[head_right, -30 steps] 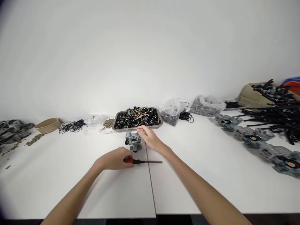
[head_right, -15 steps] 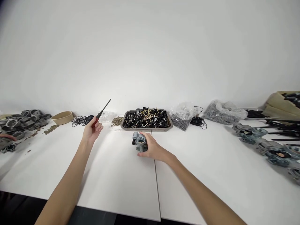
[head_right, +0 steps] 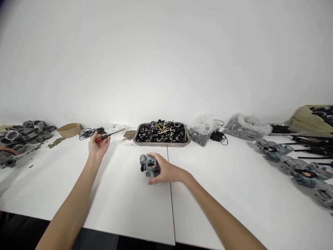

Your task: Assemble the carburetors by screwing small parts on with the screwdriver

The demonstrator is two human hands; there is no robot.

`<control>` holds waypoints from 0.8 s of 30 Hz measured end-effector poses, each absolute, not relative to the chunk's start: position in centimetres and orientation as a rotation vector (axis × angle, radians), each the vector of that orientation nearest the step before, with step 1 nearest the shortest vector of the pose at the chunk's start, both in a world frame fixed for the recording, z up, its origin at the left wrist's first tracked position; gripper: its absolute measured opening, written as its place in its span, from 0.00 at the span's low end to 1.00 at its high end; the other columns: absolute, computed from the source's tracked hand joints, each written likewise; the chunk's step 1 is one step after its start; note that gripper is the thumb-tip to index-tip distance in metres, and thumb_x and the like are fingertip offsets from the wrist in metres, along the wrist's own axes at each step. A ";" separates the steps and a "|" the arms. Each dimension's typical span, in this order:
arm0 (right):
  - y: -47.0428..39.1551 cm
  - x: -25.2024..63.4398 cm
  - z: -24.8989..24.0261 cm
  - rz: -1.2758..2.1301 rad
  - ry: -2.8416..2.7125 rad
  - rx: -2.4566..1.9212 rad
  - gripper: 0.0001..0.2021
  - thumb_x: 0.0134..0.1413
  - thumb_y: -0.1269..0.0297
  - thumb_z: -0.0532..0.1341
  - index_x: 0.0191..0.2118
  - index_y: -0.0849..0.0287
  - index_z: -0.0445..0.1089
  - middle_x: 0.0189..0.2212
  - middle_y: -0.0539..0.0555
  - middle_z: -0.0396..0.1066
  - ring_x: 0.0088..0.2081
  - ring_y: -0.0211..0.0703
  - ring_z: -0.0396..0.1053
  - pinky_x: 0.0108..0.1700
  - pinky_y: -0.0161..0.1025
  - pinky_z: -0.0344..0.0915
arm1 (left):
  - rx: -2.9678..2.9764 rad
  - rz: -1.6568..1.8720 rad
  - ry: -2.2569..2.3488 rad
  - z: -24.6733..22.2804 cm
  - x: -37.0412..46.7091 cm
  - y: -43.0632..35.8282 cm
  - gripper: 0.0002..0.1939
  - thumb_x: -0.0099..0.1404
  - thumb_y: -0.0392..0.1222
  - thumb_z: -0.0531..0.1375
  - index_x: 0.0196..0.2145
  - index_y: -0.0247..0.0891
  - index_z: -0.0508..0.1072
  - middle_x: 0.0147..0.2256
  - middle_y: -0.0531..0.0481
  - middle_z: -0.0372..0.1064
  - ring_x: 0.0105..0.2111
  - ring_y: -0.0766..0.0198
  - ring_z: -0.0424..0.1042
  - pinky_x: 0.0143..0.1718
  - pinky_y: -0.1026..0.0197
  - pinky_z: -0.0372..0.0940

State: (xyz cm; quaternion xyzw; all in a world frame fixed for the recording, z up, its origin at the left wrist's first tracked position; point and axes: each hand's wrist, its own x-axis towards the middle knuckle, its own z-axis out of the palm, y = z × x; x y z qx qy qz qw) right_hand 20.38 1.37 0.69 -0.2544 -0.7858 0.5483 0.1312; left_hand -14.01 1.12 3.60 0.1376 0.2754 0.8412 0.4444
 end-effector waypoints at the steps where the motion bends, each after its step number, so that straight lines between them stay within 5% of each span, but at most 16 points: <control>1: 1.5 20.5 0.8 1.668 -2.263 -0.720 0.49 0.44 0.54 0.73 0.67 0.51 0.44 0.56 0.61 0.61 0.53 0.54 0.67 0.54 0.50 0.66 | 0.332 2.071 0.684 3.5 -14.1 1.1 0.19 0.68 0.42 0.55 0.20 0.35 0.62 0.21 0.51 0.64 0.17 0.71 0.57 0.32 0.59 0.69; 6: 2.6 21.2 1.7 1.430 -2.183 -0.803 0.32 0.56 0.46 0.63 0.62 0.52 0.56 0.61 0.60 0.58 0.59 0.54 0.60 0.57 0.50 0.62 | 0.285 2.003 0.687 3.0 -14.2 1.1 0.20 0.68 0.43 0.52 0.19 0.36 0.60 0.23 0.49 0.64 0.17 0.70 0.56 0.32 0.58 0.69; 10: 4.0 22.5 3.7 1.148 -2.127 -0.836 0.18 0.59 0.50 0.60 0.48 0.56 0.70 0.51 0.59 0.70 0.51 0.52 0.68 0.56 0.52 0.63 | 0.223 2.003 0.725 2.7 -14.4 1.1 0.17 0.66 0.39 0.51 0.19 0.36 0.58 0.21 0.49 0.62 0.15 0.71 0.52 0.26 0.61 0.66; 24: 4.8 25.9 17.9 0.778 -1.774 -0.539 0.10 0.56 0.58 0.65 0.43 0.55 0.74 0.38 0.54 0.75 0.39 0.44 0.73 0.46 0.46 0.71 | 0.140 1.983 0.873 2.0 -14.9 1.3 0.12 0.58 0.31 0.54 0.19 0.36 0.56 0.20 0.50 0.61 0.15 0.70 0.57 0.23 0.62 0.63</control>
